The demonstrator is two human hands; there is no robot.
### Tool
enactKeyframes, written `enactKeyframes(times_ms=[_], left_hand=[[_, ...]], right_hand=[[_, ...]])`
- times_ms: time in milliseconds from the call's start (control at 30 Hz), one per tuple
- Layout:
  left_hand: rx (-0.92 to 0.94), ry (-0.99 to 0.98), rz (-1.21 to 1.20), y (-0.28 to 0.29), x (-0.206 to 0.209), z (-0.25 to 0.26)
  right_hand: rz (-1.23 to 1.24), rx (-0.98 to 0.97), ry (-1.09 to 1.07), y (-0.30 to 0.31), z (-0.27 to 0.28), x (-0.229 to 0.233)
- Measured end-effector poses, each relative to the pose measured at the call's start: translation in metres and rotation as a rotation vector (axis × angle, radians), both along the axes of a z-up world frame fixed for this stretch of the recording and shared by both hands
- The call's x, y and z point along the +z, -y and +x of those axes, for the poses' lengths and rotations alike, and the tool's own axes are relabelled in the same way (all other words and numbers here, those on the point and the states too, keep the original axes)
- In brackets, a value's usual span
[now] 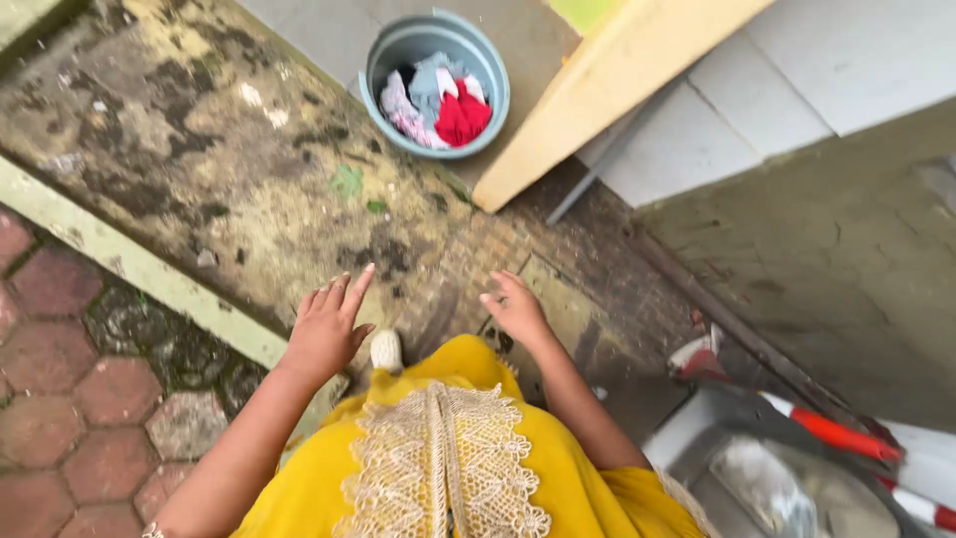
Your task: Hanging wet clothes on hangers and a metal gate to air dry.
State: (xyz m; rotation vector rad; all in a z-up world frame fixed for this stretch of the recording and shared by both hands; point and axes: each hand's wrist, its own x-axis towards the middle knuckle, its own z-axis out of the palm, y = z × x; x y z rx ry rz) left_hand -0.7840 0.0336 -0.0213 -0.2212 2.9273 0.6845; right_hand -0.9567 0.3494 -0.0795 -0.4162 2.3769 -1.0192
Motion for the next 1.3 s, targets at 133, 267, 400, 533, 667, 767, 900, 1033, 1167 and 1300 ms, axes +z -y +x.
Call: enactKeyframes(times_ms=[133, 267, 400, 533, 667, 767, 900, 1033, 1167, 1300], left_hand=[[-0.053, 0.004, -0.074, 0.027, 0.015, -0.080], [0.104, 0.060, -0.080, 0.066, 0.002, -0.146], [0.313, 0.134, -0.097, 0.105, -0.048, -0.198], [0.447, 0.277, -0.119, 0.123, -0.066, -0.257], [0.435, 0.352, -0.039, 0.130, -0.078, -0.321], [0.422, 0.416, 0.014, 0.134, -0.112, -0.360], [0.403, 0.470, 0.112, 0.144, -0.187, -0.380], [0.450, 0.750, 0.261, 0.129, -0.269, -0.372], [0.289, 1.090, 0.235, 0.118, -0.305, -0.365], [0.222, 1.089, 0.159, 0.135, -0.305, -0.397]], right_hand=[[0.019, -0.204, 0.172, -0.003, -0.078, -0.047], [-0.008, -0.070, 0.219, 0.033, -0.175, -0.092], [-0.035, 0.110, 0.118, 0.110, -0.325, -0.126], [0.100, 0.169, 0.031, 0.187, -0.469, -0.211], [0.204, 0.143, 0.108, 0.228, -0.545, -0.323], [0.319, 0.150, 0.194, 0.236, -0.567, -0.390], [0.459, 0.182, 0.193, 0.253, -0.583, -0.462], [0.502, 0.312, 0.128, 0.264, -0.590, -0.528], [0.516, 0.406, 0.220, 0.293, -0.597, -0.533], [0.574, 0.466, 0.251, 0.308, -0.618, -0.591]])
